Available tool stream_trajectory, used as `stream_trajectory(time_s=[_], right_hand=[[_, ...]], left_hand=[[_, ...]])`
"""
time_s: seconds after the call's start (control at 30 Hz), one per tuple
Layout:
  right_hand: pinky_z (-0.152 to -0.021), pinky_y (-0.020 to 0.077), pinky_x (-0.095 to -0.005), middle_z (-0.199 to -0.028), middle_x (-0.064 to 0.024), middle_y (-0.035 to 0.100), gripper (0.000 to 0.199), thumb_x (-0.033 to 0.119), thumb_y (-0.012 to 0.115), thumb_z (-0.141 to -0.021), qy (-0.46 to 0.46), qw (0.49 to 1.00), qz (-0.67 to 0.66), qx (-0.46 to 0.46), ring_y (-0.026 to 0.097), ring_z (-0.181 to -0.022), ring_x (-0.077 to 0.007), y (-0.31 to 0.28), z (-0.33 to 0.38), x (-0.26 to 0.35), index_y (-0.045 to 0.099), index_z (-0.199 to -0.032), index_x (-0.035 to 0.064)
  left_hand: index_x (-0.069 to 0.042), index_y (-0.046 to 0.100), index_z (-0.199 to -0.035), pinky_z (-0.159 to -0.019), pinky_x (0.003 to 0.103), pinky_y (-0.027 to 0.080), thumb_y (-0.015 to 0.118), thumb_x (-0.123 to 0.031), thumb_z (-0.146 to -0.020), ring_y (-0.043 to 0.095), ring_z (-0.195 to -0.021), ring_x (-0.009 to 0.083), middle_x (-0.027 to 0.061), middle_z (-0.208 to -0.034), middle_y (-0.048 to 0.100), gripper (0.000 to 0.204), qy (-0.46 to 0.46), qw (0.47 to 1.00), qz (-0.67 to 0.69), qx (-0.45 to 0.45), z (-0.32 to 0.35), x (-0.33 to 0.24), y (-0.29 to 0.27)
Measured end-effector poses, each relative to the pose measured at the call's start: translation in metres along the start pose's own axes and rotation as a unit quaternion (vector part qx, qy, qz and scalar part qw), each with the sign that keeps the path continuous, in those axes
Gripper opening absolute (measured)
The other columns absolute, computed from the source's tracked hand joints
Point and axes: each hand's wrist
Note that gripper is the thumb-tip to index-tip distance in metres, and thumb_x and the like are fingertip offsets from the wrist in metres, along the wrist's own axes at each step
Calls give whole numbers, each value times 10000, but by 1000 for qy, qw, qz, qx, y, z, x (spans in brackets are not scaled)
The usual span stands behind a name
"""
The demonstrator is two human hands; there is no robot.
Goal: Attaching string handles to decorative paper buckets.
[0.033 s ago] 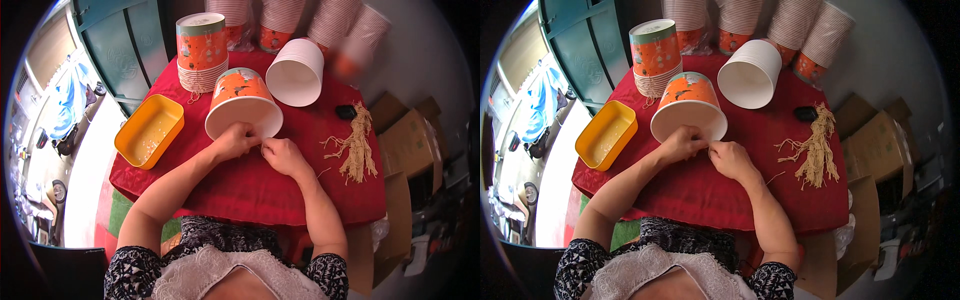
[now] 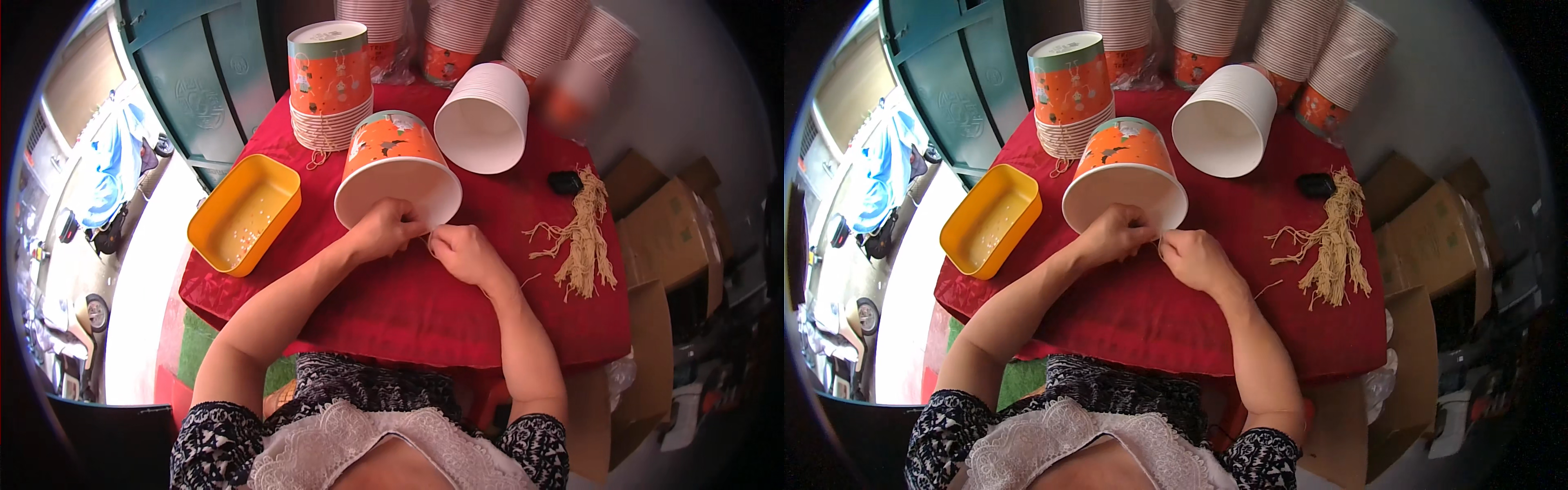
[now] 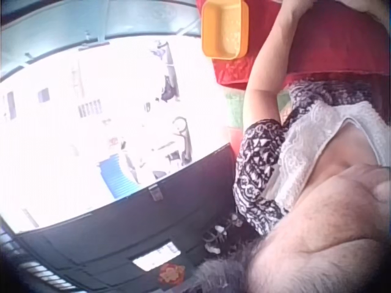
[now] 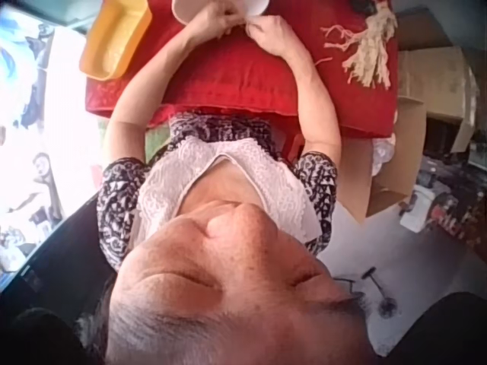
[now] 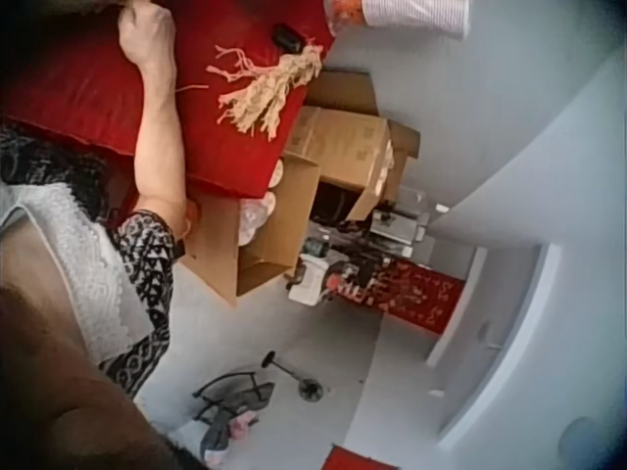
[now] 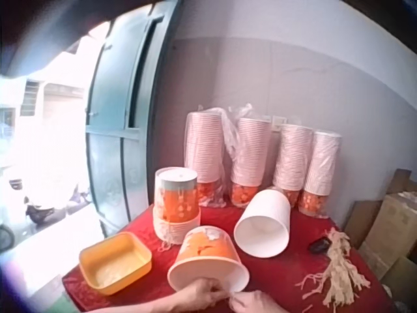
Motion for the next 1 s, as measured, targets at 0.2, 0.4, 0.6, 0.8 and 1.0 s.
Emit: stream_trajectory(time_s=[0.2, 0.4, 0.6, 0.8, 1.0], right_hand=[[-672, 530, -463, -790, -210, 671, 149, 112, 558, -852, 63, 993, 74, -70, 668, -743, -387, -25, 3, -2, 669, -832, 16], [-572, 497, -452, -697, -125, 570, 60, 71, 639, -787, -86, 961, 143, -222, 582, -595, -353, -23, 0, 10, 620, -746, 33], [-562, 519, -450, -669, -156, 649, 217, 185, 669, -805, -46, 983, 148, -103, 646, -598, -345, -1, 7, 17, 637, -665, 22], [-601, 535, -459, -709, -179, 675, 219, 224, 693, -812, 18, 976, 185, -114, 674, -655, -359, 18, 8, 19, 673, -758, 13], [-621, 535, -459, -745, -189, 682, 180, 189, 676, -829, 68, 973, 163, -147, 677, -681, -365, 33, 8, 20, 673, -793, 12]], left_hand=[[21, 613, -767, -412, 295, 412, 659, -206, -900, 534, -450, 136, 56, -575, 571, 267, -14, 1000, 25, 1, -2, 3, 1], [20, 612, -758, -408, 283, 410, 659, -198, -900, 536, -447, 131, 54, -567, 568, 264, -10, 999, 44, -4, -4, 6, 2], [26, 627, -778, -401, 277, 409, 653, -187, -893, 536, -445, 124, 53, -571, 573, 243, -11, 998, 68, -6, -4, 7, 1], [17, 623, -748, -395, 265, 408, 640, -155, -873, 533, -440, 121, 57, -566, 565, 214, -10, 996, 86, -16, -2, 2, 1], [3, 604, -708, -392, 253, 407, 629, -135, -873, 526, -433, 118, 56, -561, 560, 217, -5, 993, 116, -17, -2, 4, 0]])
Point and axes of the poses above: each hand's wrist, its own z-axis away from the middle knuckle, its own y-axis out of the palm, x = y × z
